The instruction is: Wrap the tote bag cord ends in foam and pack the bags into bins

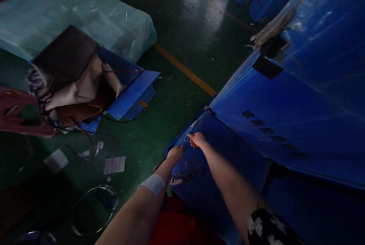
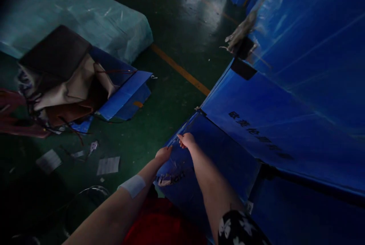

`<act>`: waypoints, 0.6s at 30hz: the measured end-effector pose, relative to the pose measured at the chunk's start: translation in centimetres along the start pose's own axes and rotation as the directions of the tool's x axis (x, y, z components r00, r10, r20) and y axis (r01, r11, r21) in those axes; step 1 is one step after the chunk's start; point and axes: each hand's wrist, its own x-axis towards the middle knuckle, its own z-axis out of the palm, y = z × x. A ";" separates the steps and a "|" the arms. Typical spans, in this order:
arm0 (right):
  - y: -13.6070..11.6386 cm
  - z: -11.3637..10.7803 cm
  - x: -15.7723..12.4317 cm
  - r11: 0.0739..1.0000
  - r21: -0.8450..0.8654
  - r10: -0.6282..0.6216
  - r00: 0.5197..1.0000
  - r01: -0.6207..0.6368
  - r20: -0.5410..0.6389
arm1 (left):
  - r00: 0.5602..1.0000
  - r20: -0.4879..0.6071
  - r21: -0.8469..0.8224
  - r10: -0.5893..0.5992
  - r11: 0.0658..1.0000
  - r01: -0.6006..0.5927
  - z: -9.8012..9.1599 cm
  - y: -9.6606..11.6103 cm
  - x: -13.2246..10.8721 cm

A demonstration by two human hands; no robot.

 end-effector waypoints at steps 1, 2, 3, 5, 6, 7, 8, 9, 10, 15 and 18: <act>0.0 0.3 0.5 1.000 -0.012 0.024 1.000 -0.024 0.008 | 1.000 0.010 -0.009 -0.014 1.000 0.014 0.2 -0.1 -0.2; 0.2 0.5 0.9 0.999 -0.022 0.045 0.999 -0.044 0.012 | 0.999 0.017 -0.024 -0.031 0.999 0.032 0.4 -0.2 -0.7; 0.4 0.7 1.1 0.998 -0.031 0.062 0.998 -0.062 0.014 | 0.999 0.018 -0.042 -0.048 0.998 0.049 0.5 -0.3 -1.2; 0.6 1.0 1.5 0.995 -0.050 0.083 0.996 -0.083 0.008 | 0.998 0.005 -0.077 -0.057 0.995 0.057 0.4 -0.4 -2.7; 0.6 1.1 1.5 0.994 -0.059 0.088 0.996 -0.087 0.002 | 0.999 -0.006 -0.096 -0.044 0.994 0.043 0.3 -0.5 -3.7; 0.6 1.2 1.5 0.994 -0.069 0.090 0.996 -0.090 -0.002 | 1.000 -0.018 -0.116 -0.020 0.993 0.017 0.1 -0.7 -4.7; 0.4 1.1 1.5 0.993 -0.081 0.089 0.996 -0.090 -0.005 | 1.000 -0.027 -0.138 0.012 0.990 -0.016 -0.2 -0.9 -5.7; 0.1 1.0 1.4 0.992 -0.094 0.088 0.996 -0.088 -0.005 | 0.998 -0.031 -0.159 0.048 0.986 -0.052 -0.5 -1.1 -6.7; -0.3 0.7 1.3 0.991 -0.109 0.084 0.996 -0.083 -0.002 | 0.996 -0.032 -0.181 0.081 0.980 -0.086 -0.8 -1.3 -7.6; -2.3 -0.6 0.2 0.977 -0.215 0.013 0.997 0.003 0.074 | 0.979 -0.057 -0.275 0.195 0.940 -0.203 -1.3 -2.7 -11.0; -1.7 -0.9 -1.1 0.960 -0.275 -0.003 0.986 0.049 0.166 | 0.971 -0.073 -0.314 0.228 0.919 -0.239 -1.0 -3.3 -12.3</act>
